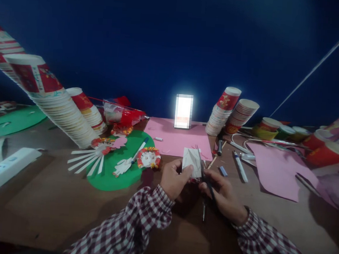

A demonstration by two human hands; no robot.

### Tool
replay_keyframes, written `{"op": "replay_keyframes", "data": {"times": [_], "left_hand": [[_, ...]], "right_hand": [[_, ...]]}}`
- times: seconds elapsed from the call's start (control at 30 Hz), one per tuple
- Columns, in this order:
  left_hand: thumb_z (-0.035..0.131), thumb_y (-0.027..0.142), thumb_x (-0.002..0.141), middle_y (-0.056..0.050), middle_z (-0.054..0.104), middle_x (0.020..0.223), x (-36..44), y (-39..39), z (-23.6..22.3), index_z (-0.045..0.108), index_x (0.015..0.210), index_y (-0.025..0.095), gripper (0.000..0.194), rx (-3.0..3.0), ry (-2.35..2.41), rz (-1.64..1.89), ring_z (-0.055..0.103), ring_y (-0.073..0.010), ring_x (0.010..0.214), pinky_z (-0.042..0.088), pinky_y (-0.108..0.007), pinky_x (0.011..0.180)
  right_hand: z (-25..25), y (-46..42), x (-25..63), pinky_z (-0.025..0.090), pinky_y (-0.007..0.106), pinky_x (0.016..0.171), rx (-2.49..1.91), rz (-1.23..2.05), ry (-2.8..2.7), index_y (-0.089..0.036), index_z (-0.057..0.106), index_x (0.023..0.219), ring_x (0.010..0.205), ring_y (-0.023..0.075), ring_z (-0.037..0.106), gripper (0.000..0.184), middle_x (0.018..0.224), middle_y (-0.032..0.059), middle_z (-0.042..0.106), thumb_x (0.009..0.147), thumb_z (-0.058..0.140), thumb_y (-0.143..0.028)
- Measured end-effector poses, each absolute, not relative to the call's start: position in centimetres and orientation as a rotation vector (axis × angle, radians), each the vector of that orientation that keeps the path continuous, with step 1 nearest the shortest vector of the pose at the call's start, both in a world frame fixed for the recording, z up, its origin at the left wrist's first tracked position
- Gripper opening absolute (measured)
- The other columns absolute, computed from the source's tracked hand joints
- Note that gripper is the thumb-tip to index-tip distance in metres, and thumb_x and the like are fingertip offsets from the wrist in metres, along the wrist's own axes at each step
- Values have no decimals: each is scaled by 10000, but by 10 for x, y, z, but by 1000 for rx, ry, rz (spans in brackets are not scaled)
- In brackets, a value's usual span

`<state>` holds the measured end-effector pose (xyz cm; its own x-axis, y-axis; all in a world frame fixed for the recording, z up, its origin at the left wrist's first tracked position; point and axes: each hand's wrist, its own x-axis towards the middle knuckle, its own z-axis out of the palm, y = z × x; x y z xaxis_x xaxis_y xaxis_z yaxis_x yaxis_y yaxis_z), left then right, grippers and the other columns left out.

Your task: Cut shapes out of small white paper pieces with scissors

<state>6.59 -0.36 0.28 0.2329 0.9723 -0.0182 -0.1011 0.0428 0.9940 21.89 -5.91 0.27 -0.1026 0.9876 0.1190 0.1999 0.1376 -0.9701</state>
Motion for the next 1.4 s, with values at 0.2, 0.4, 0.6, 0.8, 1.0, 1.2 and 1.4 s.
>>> {"op": "replay_keyframes", "data": {"times": [0.2,0.4,0.6,0.8,1.0,1.2,1.4], "left_hand": [[611,364,710,-26,615,636,66,-4,4,664,823,105,287,1205,981,1063,510,-106,508,437,-213,476],[608,351,719,-33,614,642,66,-3,4,663,826,101,277,1216,980,1061,504,-104,512,439,-214,482],[612,351,720,-53,648,709,66,-5,6,668,856,103,288,1188,959,1067,544,-125,570,452,-225,523],[621,368,712,-38,642,664,66,-4,8,673,793,103,282,1183,982,1096,536,-117,562,440,-213,523],[601,341,734,-40,642,669,65,-4,8,675,791,103,256,1258,990,1103,536,-118,579,440,-212,538],[604,332,730,-62,670,736,67,-6,5,682,823,105,257,1281,975,1080,578,-152,639,472,-246,599],[600,330,734,-68,675,739,66,-5,6,682,823,100,260,1285,968,1068,585,-154,640,473,-246,599]], "right_hand": [[0,-60,220,555,304,688,-1210,1063,-1477,-229,582,1136,707,182,646,340,875,53,686,818,594,-347],[1,-59,221,554,303,695,-1237,1054,-1493,-242,592,1127,694,179,653,319,881,39,695,819,595,-322],[4,-59,219,545,317,768,-1251,1045,-1511,-211,585,1139,901,227,646,343,993,71,694,812,606,-314],[6,-59,216,545,324,778,-1227,1047,-1546,-212,593,1125,904,232,650,329,1007,74,694,812,606,-311],[6,-59,216,545,304,762,-1229,1033,-1554,-211,577,1147,876,217,650,350,1004,73,690,813,605,-311],[5,-59,218,546,308,751,-1243,987,-1525,-219,594,1117,842,215,653,334,977,65,692,801,613,-325],[4,-59,219,530,299,764,-1274,929,-1559,-209,583,1114,856,208,640,317,998,66,685,806,611,-280]]}}
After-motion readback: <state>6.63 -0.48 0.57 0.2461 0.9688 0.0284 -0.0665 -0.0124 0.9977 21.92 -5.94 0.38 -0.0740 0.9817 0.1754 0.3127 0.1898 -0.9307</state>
